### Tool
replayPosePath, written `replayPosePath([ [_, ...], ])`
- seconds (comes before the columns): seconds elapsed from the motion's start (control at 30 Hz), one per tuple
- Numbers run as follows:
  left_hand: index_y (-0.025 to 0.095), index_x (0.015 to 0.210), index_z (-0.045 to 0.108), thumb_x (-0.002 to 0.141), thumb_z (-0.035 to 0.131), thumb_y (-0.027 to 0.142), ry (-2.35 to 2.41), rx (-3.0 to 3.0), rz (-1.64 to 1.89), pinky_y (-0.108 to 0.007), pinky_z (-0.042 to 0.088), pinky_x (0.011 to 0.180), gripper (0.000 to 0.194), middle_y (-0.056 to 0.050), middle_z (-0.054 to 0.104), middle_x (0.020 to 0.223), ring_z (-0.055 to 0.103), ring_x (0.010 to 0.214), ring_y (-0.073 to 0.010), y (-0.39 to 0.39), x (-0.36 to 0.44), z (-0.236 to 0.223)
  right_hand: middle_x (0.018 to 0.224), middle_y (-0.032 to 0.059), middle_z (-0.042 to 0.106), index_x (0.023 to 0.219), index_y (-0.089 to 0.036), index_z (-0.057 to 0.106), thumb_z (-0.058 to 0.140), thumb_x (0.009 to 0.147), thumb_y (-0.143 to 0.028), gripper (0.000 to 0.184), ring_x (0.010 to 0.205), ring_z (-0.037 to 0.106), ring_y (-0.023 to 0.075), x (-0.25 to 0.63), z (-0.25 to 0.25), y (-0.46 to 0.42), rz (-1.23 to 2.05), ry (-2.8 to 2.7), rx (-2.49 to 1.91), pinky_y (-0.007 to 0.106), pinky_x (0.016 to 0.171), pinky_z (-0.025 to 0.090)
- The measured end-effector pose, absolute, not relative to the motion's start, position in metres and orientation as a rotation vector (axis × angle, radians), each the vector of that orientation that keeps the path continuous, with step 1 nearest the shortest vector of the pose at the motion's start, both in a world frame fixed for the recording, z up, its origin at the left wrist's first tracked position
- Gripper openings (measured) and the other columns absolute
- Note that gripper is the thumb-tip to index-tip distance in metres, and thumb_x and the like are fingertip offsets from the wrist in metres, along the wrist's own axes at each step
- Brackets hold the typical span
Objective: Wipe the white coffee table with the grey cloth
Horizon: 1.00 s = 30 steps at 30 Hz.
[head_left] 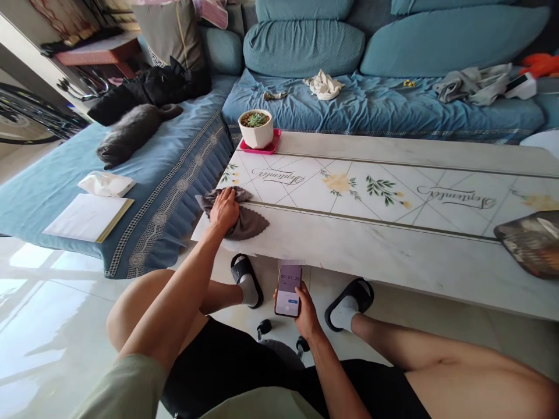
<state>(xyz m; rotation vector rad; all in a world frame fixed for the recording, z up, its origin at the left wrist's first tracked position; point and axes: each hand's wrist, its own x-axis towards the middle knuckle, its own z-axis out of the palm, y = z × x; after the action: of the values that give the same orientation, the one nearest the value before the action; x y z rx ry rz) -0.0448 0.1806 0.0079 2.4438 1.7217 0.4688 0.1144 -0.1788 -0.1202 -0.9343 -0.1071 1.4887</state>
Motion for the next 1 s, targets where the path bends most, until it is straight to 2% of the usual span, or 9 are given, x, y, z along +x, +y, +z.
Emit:
replayPosePath([
  [0.13,0.01,0.163,0.058,0.104,0.044,0.019,1.497,2.552,0.457,-0.05,0.032,0.143,0.062,-0.015,0.046,0.177,0.043,0.167,-0.0301,0.16,-0.007,0.004,0.117,0.0068,0.085,0.133,-0.03,0.066,0.082,0.092,-0.06,0.053,0.113,0.081,0.0363,0.114,-0.117,-0.181,1.506,-0.094,-0.926,0.052,0.094,0.066],
  [0.27,0.016,0.167,0.055,0.107,0.04,0.024,1.212,2.655,0.446,-0.045,0.031,0.143,0.062,-0.008,0.044,0.179,0.041,0.168,-0.0238,0.134,-0.037,-0.002,0.121,0.0084,0.084,0.133,-0.029,0.066,0.081,0.092,-0.061,0.055,0.117,0.08,0.0369,0.114,-0.115,-0.179,1.522,-0.072,-0.915,0.053,0.097,0.065],
  [0.33,0.016,0.166,0.055,0.107,0.04,0.026,1.25,2.64,0.443,-0.044,0.031,0.143,0.062,-0.008,0.045,0.179,0.041,0.168,-0.0237,0.14,-0.063,0.0,0.124,0.0089,0.084,0.133,-0.029,0.066,0.082,0.091,-0.062,0.056,0.119,0.079,0.0375,0.115,-0.115,-0.179,1.528,-0.061,-0.903,0.053,0.098,0.065],
  [0.43,0.012,0.164,0.058,0.106,0.04,0.025,1.497,2.529,0.461,-0.047,0.032,0.143,0.061,-0.013,0.046,0.178,0.043,0.167,-0.0283,0.17,-0.079,0.006,0.128,0.0093,0.083,0.134,-0.03,0.066,0.083,0.09,-0.061,0.057,0.123,0.078,0.0384,0.117,-0.113,-0.18,1.546,-0.05,-0.881,0.055,0.098,0.065],
  [0.57,0.013,0.163,0.06,0.102,0.044,0.019,1.732,2.394,0.504,-0.053,0.033,0.142,0.063,-0.014,0.05,0.175,0.043,0.167,-0.0327,0.197,-0.042,0.009,0.134,0.0096,0.081,0.142,-0.032,0.065,0.082,0.091,-0.056,0.059,0.129,0.075,0.0386,0.118,-0.106,-0.184,1.602,-0.053,-0.847,0.056,0.098,0.065],
  [0.7,0.014,0.164,0.058,0.103,0.044,0.02,1.498,2.529,0.48,-0.051,0.032,0.143,0.063,-0.012,0.047,0.177,0.043,0.167,-0.0298,0.168,-0.012,0.003,0.141,0.0095,0.078,0.151,-0.034,0.06,0.08,0.094,-0.049,0.062,0.132,0.073,0.0364,0.119,-0.098,-0.186,1.674,-0.076,-0.754,0.059,0.101,0.064],
  [0.83,0.017,0.168,0.054,0.107,0.04,0.025,1.207,2.656,0.426,-0.044,0.03,0.143,0.062,-0.008,0.044,0.18,0.04,0.168,-0.0231,0.14,-0.05,-0.001,0.143,0.0093,0.077,0.154,-0.034,0.058,0.076,0.098,-0.045,0.059,0.132,0.073,0.0347,0.121,-0.095,-0.186,1.712,-0.111,-0.694,0.061,0.104,0.064],
  [1.0,0.017,0.165,0.057,0.106,0.041,0.025,1.571,2.502,0.426,-0.046,0.033,0.142,0.062,-0.01,0.045,0.179,0.042,0.167,-0.0261,0.182,-0.089,0.008,0.145,0.008,0.076,0.154,-0.036,0.059,0.075,0.097,-0.041,0.06,0.133,0.072,0.0351,0.125,-0.094,-0.189,1.707,-0.1,-0.672,0.061,0.102,0.066],
])
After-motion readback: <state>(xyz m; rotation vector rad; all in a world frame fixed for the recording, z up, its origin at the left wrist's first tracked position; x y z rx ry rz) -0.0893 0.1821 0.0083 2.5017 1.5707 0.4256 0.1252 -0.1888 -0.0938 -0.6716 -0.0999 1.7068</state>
